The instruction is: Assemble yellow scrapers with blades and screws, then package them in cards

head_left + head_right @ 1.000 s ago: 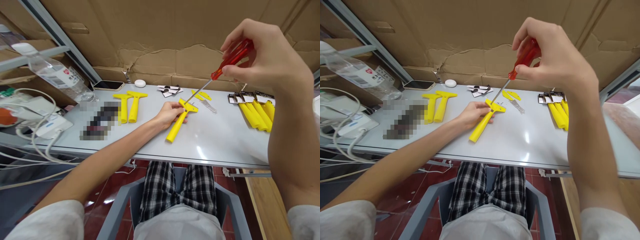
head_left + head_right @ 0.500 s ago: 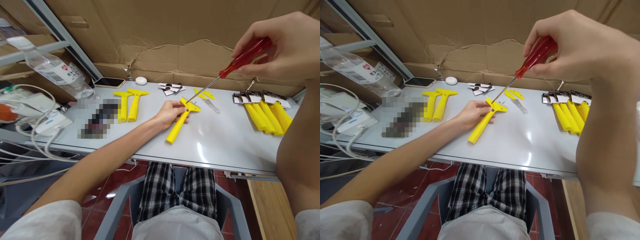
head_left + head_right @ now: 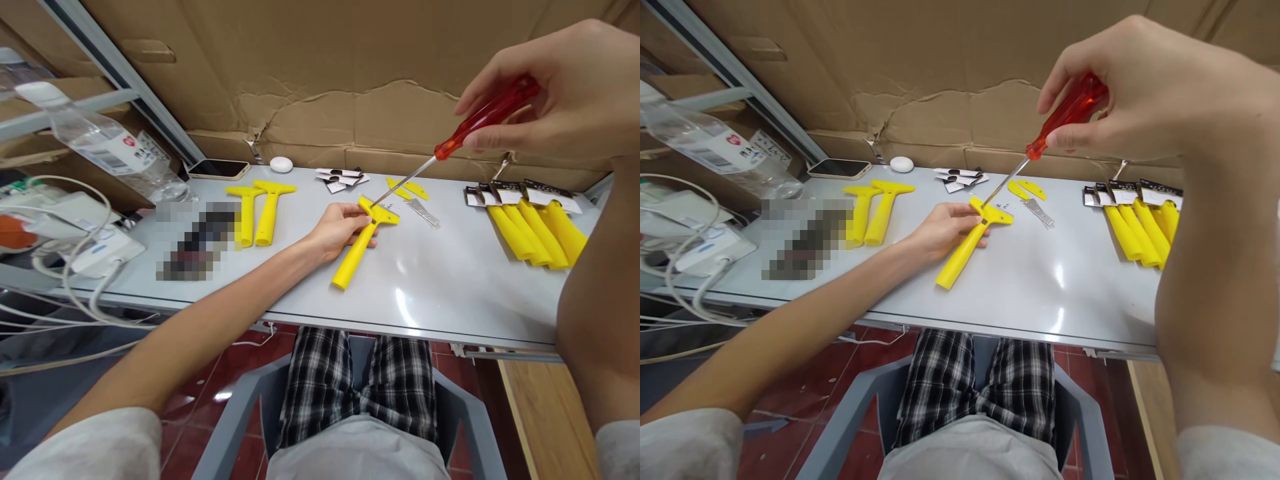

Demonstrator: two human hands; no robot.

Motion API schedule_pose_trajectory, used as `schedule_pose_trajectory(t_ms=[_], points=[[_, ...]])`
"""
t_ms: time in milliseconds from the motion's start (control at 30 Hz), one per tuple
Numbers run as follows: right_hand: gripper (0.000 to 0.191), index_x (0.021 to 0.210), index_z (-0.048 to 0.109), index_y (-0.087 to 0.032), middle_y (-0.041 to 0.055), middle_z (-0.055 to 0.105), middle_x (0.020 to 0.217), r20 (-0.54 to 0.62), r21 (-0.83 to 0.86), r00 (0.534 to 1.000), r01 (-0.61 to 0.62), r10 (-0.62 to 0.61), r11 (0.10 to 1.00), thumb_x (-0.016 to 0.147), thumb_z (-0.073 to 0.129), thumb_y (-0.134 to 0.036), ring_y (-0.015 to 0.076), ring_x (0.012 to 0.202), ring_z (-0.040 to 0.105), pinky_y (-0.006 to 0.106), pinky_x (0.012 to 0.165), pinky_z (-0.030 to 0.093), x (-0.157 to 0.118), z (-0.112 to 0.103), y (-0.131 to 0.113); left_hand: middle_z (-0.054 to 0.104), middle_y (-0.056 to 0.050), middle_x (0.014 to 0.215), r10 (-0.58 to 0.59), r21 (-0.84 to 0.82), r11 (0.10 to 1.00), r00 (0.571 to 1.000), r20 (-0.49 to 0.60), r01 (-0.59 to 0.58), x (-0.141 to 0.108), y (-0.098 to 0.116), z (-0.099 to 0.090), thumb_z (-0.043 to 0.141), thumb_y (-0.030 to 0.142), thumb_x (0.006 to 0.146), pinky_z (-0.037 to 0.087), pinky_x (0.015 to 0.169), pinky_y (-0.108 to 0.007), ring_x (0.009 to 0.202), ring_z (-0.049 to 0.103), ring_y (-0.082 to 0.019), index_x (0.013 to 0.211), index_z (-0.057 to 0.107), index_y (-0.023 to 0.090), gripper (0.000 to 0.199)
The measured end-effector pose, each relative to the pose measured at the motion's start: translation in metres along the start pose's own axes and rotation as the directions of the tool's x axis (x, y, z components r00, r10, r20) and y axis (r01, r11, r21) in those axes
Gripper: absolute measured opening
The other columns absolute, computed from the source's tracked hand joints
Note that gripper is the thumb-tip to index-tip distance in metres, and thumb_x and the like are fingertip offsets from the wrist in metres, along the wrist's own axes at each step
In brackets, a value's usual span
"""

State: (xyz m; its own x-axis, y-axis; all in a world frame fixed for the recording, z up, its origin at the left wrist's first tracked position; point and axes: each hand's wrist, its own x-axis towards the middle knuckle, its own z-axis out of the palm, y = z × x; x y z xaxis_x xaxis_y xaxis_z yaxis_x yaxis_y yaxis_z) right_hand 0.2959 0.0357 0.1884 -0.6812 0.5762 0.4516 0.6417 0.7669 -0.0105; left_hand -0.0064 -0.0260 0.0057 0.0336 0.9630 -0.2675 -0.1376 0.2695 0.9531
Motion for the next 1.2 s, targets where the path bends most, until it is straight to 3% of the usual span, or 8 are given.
schedule_pose_trajectory(t_ms=[133, 200, 433, 600, 733, 800, 967, 1200], points=[[0.084, 0.127, 0.080, -0.036, -0.0101, 0.084, 0.101, 0.001, 0.131, 1.000, 0.011, -0.011, 0.991, 0.053, 0.114, -0.014, 0.0099, 0.079, 0.082, 0.006, 0.050, 0.058, 0.002, 0.000, -0.011, 0.081, -0.017, 0.103, -0.003, -0.006, 1.000, 1.000, 0.008, 0.003, 0.001, -0.001, -0.001, 0.071, 0.000, 0.101, 0.074, 0.081, -0.048, 0.088, 0.083, -0.028, 0.104, 0.070, 0.010, 0.010], [0.089, 0.127, 0.079, -0.036, -0.0098, 0.084, 0.102, -0.005, 0.144, 1.000, 0.028, -0.027, 0.989, 0.051, 0.114, -0.009, 0.0089, 0.082, 0.081, 0.005, 0.054, 0.058, 0.002, -0.001, -0.014, 0.081, -0.017, 0.103, 0.000, -0.012, 1.000, 1.000, 0.015, 0.000, 0.001, -0.001, -0.002, 0.070, 0.001, 0.101, 0.074, 0.080, -0.048, 0.088, 0.082, -0.028, 0.105, 0.071, 0.009, 0.009], [0.055, 0.106, 0.079, -0.030, -0.0124, 0.078, 0.087, -0.045, 0.138, 0.999, 0.005, 0.001, 0.990, 0.065, 0.108, -0.008, 0.0027, 0.070, 0.072, 0.001, 0.049, 0.049, 0.002, 0.000, -0.030, 0.081, -0.017, 0.102, 0.003, -0.021, 1.000, 1.000, 0.024, -0.002, 0.003, -0.003, -0.002, 0.073, 0.001, 0.100, 0.074, 0.082, -0.049, 0.088, 0.082, -0.027, 0.105, 0.072, 0.010, 0.010], [0.039, 0.091, 0.081, -0.027, -0.0129, 0.078, 0.075, -0.041, 0.126, 0.999, -0.023, 0.029, 0.992, 0.069, 0.105, -0.006, 0.0051, 0.062, 0.073, 0.003, 0.040, 0.044, 0.003, 0.000, -0.034, 0.081, -0.018, 0.103, 0.004, -0.020, 1.000, 1.000, 0.010, -0.004, 0.001, -0.001, -0.001, 0.070, 0.000, 0.101, 0.074, 0.080, -0.050, 0.087, 0.083, -0.029, 0.103, 0.072, 0.009, 0.009], [0.027, 0.087, 0.085, -0.029, -0.0125, 0.076, 0.068, -0.036, 0.063, 0.998, -0.040, 0.043, 0.997, 0.075, 0.105, -0.016, 0.0065, 0.053, 0.069, 0.007, 0.033, 0.039, 0.003, -0.001, -0.031, 0.081, -0.017, 0.103, 0.004, -0.013, 1.000, 1.000, 0.017, -0.004, 0.001, -0.001, -0.002, 0.073, 0.000, 0.100, 0.074, 0.082, -0.049, 0.087, 0.082, -0.028, 0.104, 0.072, 0.009, 0.009], [0.031, 0.087, 0.085, -0.029, -0.0120, 0.078, 0.069, -0.027, 0.067, 0.998, -0.058, 0.060, 0.996, 0.070, 0.108, -0.019, 0.0087, 0.054, 0.071, 0.009, 0.033, 0.042, 0.002, -0.001, -0.030, 0.081, -0.017, 0.103, 0.004, -0.013, 1.000, 1.000, 0.020, -0.003, 0.001, -0.002, -0.002, 0.073, 0.001, 0.100, 0.074, 0.082, -0.049, 0.087, 0.082, -0.027, 0.104, 0.072, 0.009, 0.009], [0.065, 0.105, 0.082, -0.032, -0.0107, 0.083, 0.085, 0.002, 0.145, 1.000, -0.016, 0.016, 0.989, 0.052, 0.114, -0.012, 0.0142, 0.070, 0.082, 0.009, 0.041, 0.055, 0.000, 0.000, -0.026, 0.081, -0.017, 0.106, 0.000, -0.009, 1.000, 1.000, 0.022, 0.000, 0.002, -0.002, -0.002, 0.071, 0.001, 0.101, 0.074, 0.083, -0.049, 0.089, 0.082, -0.026, 0.104, 0.072, 0.010, 0.009], [0.050, 0.103, 0.082, -0.029, -0.0114, 0.078, 0.082, -0.041, 0.154, 0.999, -0.026, 0.033, 0.988, 0.065, 0.108, -0.010, 0.0055, 0.073, 0.075, 0.004, 0.052, 0.053, 0.000, -0.003, -0.037, 0.081, -0.018, 0.105, 0.000, -0.003, 1.000, 1.000, 0.006, 0.000, -0.001, 0.001, 0.000, 0.068, 0.000, 0.102, 0.074, 0.079, -0.049, 0.087, 0.083, -0.028, 0.103, 0.071, 0.009, 0.010]])
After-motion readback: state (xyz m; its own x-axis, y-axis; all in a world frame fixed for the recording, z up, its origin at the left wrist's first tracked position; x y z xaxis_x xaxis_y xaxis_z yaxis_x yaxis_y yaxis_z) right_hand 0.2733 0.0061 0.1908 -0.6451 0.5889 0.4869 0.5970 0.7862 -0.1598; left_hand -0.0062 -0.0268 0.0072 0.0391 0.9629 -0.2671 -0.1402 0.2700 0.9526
